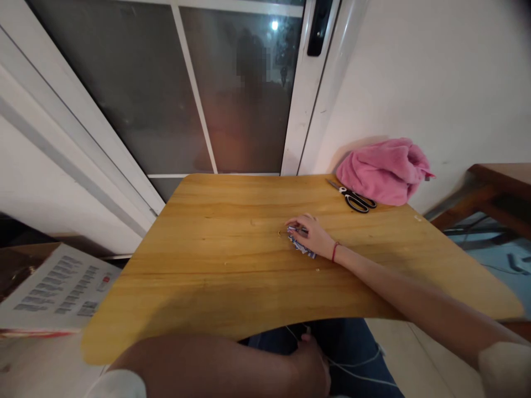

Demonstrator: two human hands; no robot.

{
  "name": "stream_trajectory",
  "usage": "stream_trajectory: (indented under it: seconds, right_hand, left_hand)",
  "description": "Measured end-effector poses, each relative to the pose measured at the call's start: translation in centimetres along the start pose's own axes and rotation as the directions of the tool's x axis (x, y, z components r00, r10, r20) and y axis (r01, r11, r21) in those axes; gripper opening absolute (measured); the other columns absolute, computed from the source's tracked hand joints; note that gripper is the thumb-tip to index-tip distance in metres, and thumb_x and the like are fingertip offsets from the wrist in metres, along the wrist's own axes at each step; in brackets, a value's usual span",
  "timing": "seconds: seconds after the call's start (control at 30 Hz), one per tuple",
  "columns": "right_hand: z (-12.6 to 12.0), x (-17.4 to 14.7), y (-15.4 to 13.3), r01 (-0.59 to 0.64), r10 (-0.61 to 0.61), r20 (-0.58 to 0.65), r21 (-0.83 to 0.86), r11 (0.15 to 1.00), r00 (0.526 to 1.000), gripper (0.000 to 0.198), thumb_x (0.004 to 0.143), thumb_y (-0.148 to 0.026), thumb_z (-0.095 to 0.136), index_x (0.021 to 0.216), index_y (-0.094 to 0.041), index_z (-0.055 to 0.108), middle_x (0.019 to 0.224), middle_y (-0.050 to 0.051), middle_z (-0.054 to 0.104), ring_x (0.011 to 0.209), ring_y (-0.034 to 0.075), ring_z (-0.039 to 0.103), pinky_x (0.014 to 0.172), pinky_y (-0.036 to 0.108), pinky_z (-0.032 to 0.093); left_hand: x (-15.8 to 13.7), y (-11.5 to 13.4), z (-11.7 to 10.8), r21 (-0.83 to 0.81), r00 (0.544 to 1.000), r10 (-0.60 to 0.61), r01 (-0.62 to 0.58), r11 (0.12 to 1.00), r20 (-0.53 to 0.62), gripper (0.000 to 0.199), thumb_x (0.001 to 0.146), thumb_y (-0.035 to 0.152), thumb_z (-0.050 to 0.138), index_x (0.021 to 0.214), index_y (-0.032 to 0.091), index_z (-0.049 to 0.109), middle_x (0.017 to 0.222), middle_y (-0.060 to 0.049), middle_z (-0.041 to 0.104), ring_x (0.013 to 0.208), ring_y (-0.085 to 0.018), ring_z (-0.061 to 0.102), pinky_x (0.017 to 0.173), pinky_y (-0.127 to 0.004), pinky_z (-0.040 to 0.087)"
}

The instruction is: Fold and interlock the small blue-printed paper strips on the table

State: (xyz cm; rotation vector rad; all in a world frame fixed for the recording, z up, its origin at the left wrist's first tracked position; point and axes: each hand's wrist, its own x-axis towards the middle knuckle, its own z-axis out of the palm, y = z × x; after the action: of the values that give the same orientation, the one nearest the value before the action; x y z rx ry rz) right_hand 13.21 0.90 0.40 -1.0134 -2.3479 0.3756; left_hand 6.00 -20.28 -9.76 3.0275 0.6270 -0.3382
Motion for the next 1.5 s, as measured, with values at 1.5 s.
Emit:
stream_trajectory:
  seconds: [1.5]
  right_hand:
    - [-1.4, -3.2, 0.8, -0.244, 0.497, 0.116, 0.949, 0.2, 0.86, 0.044, 0.075, -0.036, 0.058, 0.117, -0.028, 0.047, 0.115, 0.003, 0.058, 0.112, 0.016, 0.051, 0.099, 0.037, 0.038]
  left_hand:
    - [-3.5, -13.7, -10.8, -0.553, 0.598, -0.715, 0.479, 0.682, -0.363, 0.081, 0.076, 0.042, 0.057, 0.138, 0.019, 0.011, 0.145, -0.016, 0.02, 0.135, -0.03, 0.016, 0.104, -0.049, 0.028]
